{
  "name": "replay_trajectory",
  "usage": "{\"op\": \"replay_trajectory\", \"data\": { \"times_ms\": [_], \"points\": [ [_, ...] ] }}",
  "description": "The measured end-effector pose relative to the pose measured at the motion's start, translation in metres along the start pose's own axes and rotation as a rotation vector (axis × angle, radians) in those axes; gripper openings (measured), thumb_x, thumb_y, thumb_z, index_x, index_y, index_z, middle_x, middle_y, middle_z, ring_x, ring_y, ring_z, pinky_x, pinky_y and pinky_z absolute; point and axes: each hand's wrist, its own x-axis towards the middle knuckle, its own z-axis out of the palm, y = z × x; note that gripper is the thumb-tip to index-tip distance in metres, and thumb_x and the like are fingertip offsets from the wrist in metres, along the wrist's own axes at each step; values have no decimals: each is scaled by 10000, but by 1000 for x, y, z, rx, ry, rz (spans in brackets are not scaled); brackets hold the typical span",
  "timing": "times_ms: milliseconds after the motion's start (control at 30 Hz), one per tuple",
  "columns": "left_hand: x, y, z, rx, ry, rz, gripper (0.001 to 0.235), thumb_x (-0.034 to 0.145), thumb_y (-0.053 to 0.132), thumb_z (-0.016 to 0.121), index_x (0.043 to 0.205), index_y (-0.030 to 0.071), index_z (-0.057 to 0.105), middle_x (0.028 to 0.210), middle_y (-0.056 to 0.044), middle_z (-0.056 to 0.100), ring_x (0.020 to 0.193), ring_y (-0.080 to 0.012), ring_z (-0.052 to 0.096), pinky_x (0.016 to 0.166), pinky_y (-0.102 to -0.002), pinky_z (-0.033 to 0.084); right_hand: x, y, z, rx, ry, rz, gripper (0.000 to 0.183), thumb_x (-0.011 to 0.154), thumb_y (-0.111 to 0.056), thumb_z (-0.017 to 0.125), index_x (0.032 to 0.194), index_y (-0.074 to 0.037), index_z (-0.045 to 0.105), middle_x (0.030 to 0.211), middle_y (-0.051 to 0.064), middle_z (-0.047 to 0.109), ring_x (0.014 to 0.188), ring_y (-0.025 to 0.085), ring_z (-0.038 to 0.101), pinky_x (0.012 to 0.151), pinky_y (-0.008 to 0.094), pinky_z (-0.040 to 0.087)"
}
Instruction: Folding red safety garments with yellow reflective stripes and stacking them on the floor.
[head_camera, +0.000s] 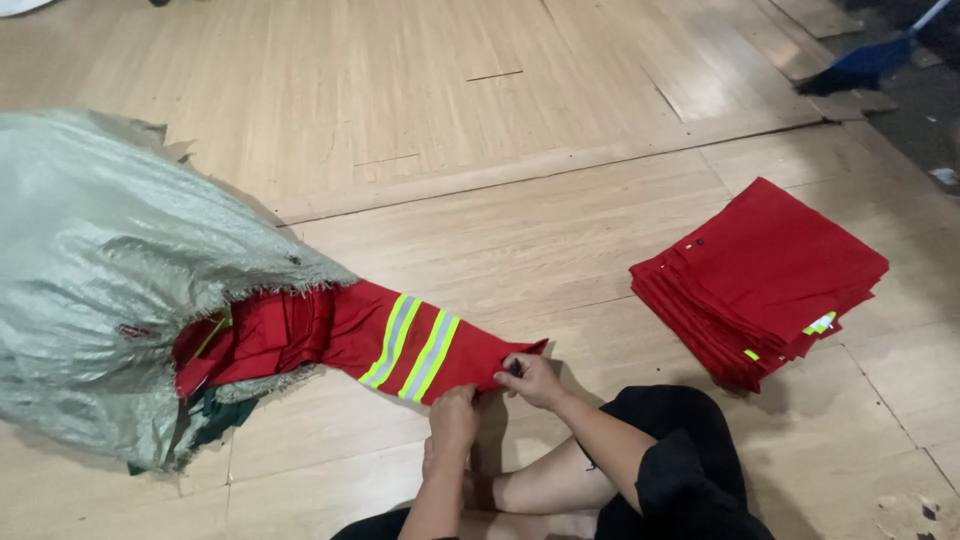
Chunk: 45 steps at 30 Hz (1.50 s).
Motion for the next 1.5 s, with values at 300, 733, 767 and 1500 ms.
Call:
{"op": "replay_trajectory", "data": {
  "times_ms": [300, 733, 767, 1500],
  "points": [
    [4, -15, 10, -49, -79, -52, 313, 773, -47, 535, 977, 95, 725, 862, -170, 731, 781, -410, 677, 681, -516, 535, 4, -1, -11, -1, 112, -41, 211, 923, -182, 773, 782, -109, 634, 578, -14, 566, 464, 98, 580, 449, 237, 458],
    [2, -10, 17, -127, -313, -167, 204, 931, 311, 665, 1024, 140, 722, 962, -158, 735, 1006, -393, 708, 867, -497, 570, 17, 22, -17, 88, 240, -66, 176, 833, -61, 837, 929, 16, 712, 562, 96, 645, 415, 165, 660, 416, 223, 504],
    [2, -12, 20, -125, -323, -173, 213, 929, 324, 668, 1036, 148, 721, 972, -150, 736, 1017, -385, 708, 872, -494, 570, 16, 22, -17, 84, 238, -65, 168, 838, -61, 832, 929, 16, 714, 562, 99, 649, 419, 165, 662, 416, 223, 502],
    [4, 12, -19, -214, -373, -276, 223, 900, 325, 711, 1010, 132, 685, 1005, -164, 720, 1077, -400, 692, 903, -499, 553, 13, 11, -15, 76, 246, 18, 201, 836, -97, 849, 962, 0, 726, 623, 126, 666, 448, 193, 685, 429, 240, 512]
  ]
}}
